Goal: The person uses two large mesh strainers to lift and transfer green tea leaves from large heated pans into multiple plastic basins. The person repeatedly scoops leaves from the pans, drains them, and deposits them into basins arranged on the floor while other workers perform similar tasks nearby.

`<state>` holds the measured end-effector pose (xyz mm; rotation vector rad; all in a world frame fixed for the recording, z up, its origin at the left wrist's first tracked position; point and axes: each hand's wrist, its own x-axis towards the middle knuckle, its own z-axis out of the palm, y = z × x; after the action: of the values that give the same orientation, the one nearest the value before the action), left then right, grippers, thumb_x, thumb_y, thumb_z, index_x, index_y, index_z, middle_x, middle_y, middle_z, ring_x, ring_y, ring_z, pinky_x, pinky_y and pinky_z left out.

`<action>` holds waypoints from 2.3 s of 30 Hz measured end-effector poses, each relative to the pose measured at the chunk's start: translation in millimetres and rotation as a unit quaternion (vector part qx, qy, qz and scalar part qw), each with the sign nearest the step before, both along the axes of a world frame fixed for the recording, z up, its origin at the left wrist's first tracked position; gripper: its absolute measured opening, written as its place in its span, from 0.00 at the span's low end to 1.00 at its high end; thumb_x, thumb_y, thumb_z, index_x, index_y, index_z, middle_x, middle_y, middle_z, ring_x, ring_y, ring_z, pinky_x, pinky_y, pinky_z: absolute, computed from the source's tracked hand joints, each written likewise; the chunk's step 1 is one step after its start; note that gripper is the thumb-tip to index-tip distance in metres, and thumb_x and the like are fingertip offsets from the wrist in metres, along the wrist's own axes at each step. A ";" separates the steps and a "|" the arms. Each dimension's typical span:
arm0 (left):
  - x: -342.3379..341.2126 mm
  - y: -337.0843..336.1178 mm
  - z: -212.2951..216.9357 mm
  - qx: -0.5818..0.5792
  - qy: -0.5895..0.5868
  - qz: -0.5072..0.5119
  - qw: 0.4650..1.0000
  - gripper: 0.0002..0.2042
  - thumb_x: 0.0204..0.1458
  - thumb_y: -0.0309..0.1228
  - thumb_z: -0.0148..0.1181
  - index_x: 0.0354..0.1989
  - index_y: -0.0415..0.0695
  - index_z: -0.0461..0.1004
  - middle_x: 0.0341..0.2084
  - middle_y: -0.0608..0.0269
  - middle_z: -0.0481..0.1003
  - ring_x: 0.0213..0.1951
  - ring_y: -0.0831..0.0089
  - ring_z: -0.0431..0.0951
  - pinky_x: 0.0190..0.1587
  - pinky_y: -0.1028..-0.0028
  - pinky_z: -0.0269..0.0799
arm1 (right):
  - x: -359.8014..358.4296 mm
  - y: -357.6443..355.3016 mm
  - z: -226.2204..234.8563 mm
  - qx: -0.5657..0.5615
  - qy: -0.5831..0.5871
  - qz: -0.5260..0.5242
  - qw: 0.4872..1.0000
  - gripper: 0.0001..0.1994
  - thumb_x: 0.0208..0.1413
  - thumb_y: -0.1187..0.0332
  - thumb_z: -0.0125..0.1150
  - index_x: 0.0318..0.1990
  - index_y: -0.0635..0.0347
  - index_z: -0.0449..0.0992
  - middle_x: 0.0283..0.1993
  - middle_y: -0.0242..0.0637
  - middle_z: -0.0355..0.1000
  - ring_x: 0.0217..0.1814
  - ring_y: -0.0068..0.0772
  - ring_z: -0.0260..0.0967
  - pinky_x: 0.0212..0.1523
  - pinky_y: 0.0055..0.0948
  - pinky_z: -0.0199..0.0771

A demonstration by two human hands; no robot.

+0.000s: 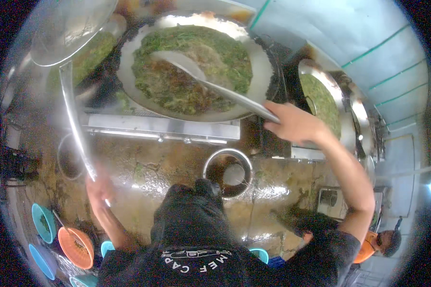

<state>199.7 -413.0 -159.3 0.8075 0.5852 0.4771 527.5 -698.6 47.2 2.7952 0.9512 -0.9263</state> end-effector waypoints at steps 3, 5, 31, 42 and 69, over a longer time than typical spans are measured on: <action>5.0 6.2 14.0 -0.013 0.023 0.009 1.000 0.11 0.54 0.21 0.53 0.41 0.46 0.60 0.11 0.75 0.57 0.08 0.86 0.53 0.06 0.82 0.47 | 29.1 -23.2 -14.7 0.130 -0.062 0.127 0.981 0.24 0.53 0.70 0.56 0.58 0.59 0.62 0.34 0.45 0.72 0.21 0.32 0.69 0.24 0.31 0.69; -3.0 5.0 22.1 -0.022 0.012 0.002 1.000 0.11 0.53 0.21 0.53 0.41 0.46 0.60 0.11 0.75 0.57 0.08 0.86 0.53 0.07 0.82 0.47 | 16.0 -14.2 24.6 0.112 -0.067 0.107 0.986 0.25 0.51 0.72 0.58 0.59 0.59 0.62 0.41 0.48 0.72 0.36 0.36 0.70 0.39 0.33 0.68; -15.7 -24.4 29.6 0.042 0.117 0.041 0.991 0.12 0.50 0.23 0.57 0.38 0.46 0.60 0.11 0.71 0.59 0.08 0.82 0.55 0.08 0.79 0.49 | 36.6 70.7 -23.1 -0.104 -0.297 0.246 0.917 0.25 0.41 0.82 0.53 0.52 0.63 0.66 0.34 0.52 0.73 0.39 0.55 0.72 0.40 0.46 0.74; -9.3 -16.6 39.3 0.072 0.100 0.043 0.991 0.11 0.51 0.23 0.55 0.38 0.47 0.60 0.11 0.72 0.57 0.08 0.84 0.53 0.09 0.80 0.46 | -34.0 34.1 59.5 -0.106 -0.351 0.217 0.904 0.22 0.43 0.83 0.49 0.49 0.57 0.72 0.37 0.52 0.73 0.44 0.49 0.72 0.42 0.46 0.72; 5.3 -35.0 27.8 0.047 0.081 -0.056 0.994 0.09 0.51 0.23 0.56 0.37 0.47 0.61 0.10 0.73 0.56 0.08 0.84 0.52 0.08 0.79 0.47 | -57.9 -44.1 109.0 -0.079 -0.274 0.131 0.950 0.31 0.41 0.81 0.54 0.58 0.48 0.68 0.43 0.47 0.73 0.49 0.52 0.69 0.49 0.40 0.68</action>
<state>204.9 -447.9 -131.5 0.9694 0.6679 0.3387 469.7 -742.7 156.2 2.4867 1.0527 -0.1615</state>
